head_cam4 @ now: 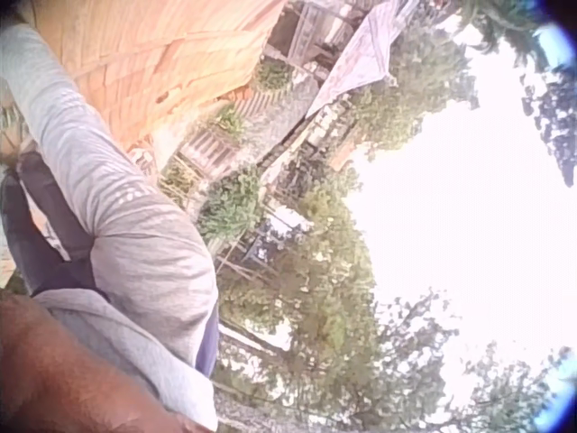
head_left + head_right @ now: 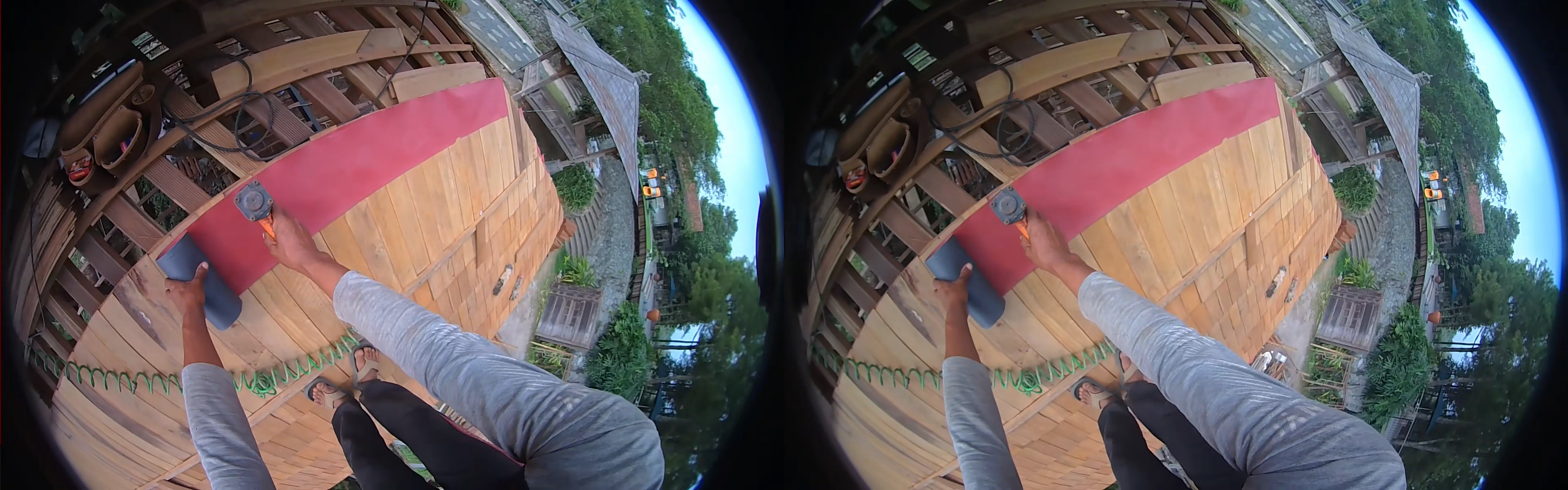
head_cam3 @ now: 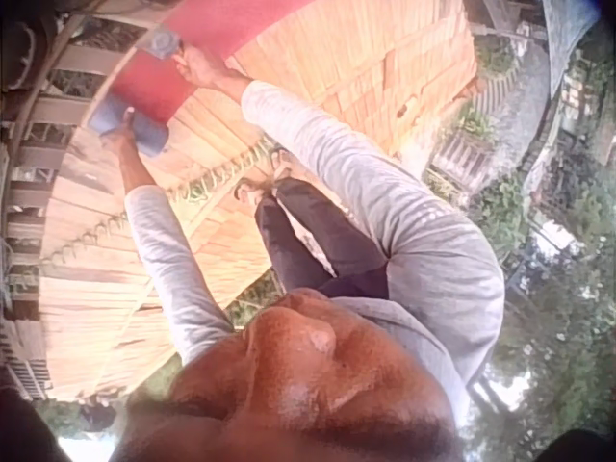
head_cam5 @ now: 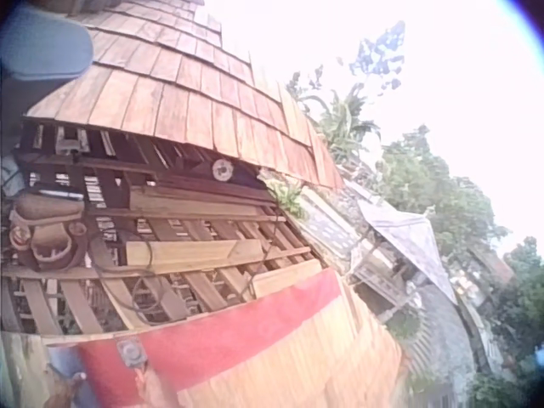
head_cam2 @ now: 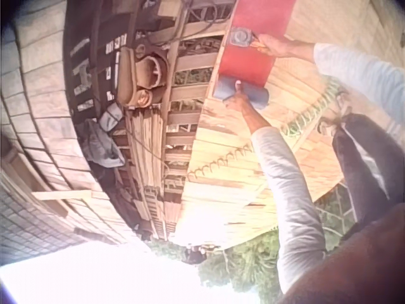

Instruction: The person installs wooden shingles and weatherproofing material on a curved roof structure using a pneumatic nail gun and a grinder. They align wood pieces, trim them with the grinder, and unroll a red weatherproofing strip, securing it to the roof deck with the nail gun.

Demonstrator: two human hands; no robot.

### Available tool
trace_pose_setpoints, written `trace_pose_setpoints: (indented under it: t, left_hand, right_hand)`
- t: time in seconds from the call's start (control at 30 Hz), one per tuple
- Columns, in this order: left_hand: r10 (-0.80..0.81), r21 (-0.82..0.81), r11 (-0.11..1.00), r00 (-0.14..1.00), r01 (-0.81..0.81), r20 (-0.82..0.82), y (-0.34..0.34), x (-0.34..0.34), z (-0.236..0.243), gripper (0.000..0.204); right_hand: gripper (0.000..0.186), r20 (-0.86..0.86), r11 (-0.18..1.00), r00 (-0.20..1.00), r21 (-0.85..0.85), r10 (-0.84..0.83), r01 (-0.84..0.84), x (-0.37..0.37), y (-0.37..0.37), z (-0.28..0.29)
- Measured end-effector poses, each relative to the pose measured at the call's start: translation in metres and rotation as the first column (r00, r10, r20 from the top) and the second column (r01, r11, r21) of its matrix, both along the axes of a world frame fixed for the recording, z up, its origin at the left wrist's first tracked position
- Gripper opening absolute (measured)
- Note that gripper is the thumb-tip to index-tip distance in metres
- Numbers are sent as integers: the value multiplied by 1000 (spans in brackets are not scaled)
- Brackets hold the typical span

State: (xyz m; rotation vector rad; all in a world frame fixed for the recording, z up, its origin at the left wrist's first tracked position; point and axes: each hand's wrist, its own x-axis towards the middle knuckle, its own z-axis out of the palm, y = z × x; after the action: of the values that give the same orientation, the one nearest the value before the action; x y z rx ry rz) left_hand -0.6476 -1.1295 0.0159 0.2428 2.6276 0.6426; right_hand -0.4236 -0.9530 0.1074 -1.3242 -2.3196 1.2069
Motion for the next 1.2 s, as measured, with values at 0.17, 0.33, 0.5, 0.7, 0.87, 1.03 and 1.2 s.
trace_pose_setpoints:
  t: [0.17,0.33,0.5,0.7,0.87,1.03,1.2]
  left_hand:
    - [4,1,1000,999,-4,-54,-5,-7,-8,113]
    - [-11,129,992,1000,7,28,-2,-3,-5,110]
    - [18,91,996,997,-24,69,7,8,-7,109]
    - [26,131,991,997,-34,66,-10,-17,-22,109]
    - [35,74,996,997,-41,75,5,-7,-26,113]
    - [12,-17,1000,998,-11,60,11,6,-3,117]
    - [-11,-18,1000,999,12,37,16,8,-5,119]
  right_hand:
    - [48,-55,999,998,-27,23,-24,73,-12,-30]
    - [45,1,979,982,-81,-190,189,185,-10,-44]
    - [47,-26,886,895,-160,-445,436,243,41,-48]
    - [43,-240,850,824,-280,-513,447,201,89,-22]
    - [41,53,848,910,-343,-412,404,213,112,-39]
    - [40,-14,882,912,-262,-410,393,222,95,-42]
    - [37,-29,838,874,-301,-484,454,199,83,-45]
